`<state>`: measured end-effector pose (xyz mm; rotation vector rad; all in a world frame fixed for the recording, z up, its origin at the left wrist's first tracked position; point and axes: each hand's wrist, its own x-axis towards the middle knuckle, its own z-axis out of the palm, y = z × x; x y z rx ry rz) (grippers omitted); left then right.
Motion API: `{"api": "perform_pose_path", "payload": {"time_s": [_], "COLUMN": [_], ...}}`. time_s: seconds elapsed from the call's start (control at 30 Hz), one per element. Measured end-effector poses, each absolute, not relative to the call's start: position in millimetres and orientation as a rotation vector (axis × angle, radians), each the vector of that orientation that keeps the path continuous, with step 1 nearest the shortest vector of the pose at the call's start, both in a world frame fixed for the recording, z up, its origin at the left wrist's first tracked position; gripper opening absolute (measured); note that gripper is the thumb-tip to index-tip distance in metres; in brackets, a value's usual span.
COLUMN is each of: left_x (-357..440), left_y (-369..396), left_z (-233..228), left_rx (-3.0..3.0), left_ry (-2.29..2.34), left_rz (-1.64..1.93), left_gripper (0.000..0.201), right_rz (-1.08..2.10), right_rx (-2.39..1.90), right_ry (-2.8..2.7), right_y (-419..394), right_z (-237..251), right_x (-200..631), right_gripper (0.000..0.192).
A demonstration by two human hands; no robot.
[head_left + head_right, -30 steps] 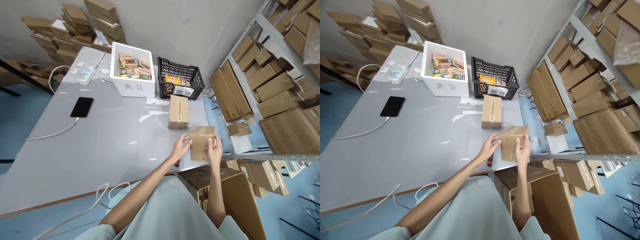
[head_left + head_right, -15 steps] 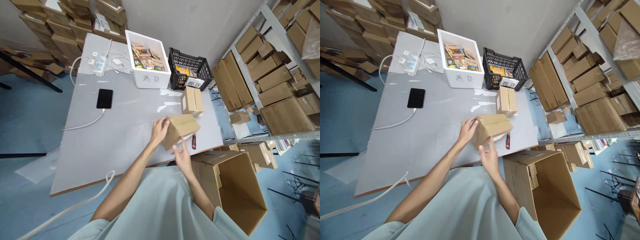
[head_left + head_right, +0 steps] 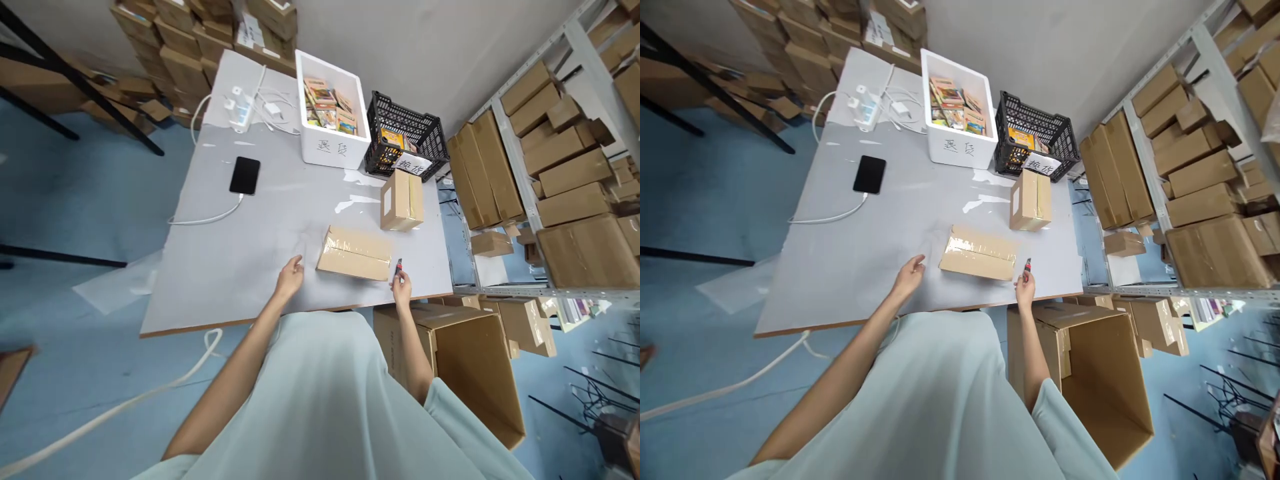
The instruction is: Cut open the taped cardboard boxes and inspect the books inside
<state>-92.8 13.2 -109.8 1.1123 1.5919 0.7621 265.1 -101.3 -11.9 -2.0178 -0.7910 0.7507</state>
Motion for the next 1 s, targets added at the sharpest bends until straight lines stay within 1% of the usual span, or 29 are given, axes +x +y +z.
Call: {"api": "perform_pose_path", "payload": {"time_s": [0.07,0.17,0.3,0.37,0.5,0.67,0.83,1.0], "left_x": [-83,-69,-64,-66,-72,-74,-72,-74], "left_y": [8,6,8,8,6,2,2,0], "left_z": [-110,-106,-96,-88,-71,-58,-61,-68], "left_rx": [1.094,1.102,1.111,1.113,1.112,0.963,0.809,0.784], "left_ry": [1.571,1.530,1.558,1.600,1.660,1.645,1.589,1.617], "left_rz": [0.715,0.702,0.736,0.758,0.848,0.930,0.901,0.898], "left_gripper": [0.065,0.078,0.095,0.098,0.095,0.089,0.084,0.073], "right_rz": [0.903,1.067,1.167,1.193,1.234,1.341,1.402,1.408], "right_rx": [-2.054,-2.030,-1.961,-1.920,-1.797,-1.770,-1.704,-1.857], "right_ry": [-0.740,-0.728,-0.731,-0.732,-0.772,-0.904,-1.060,-0.938], "right_y": [-93,-84,-80,-77,-64,-44,-35,-33], "right_z": [-36,-62,-74,-73,-60,-45,-48,-53], "right_x": [272,261,248,251,264,273,269,278], "right_gripper": [0.061,0.061,0.062,0.066,0.075,0.072,0.069,0.068]}}
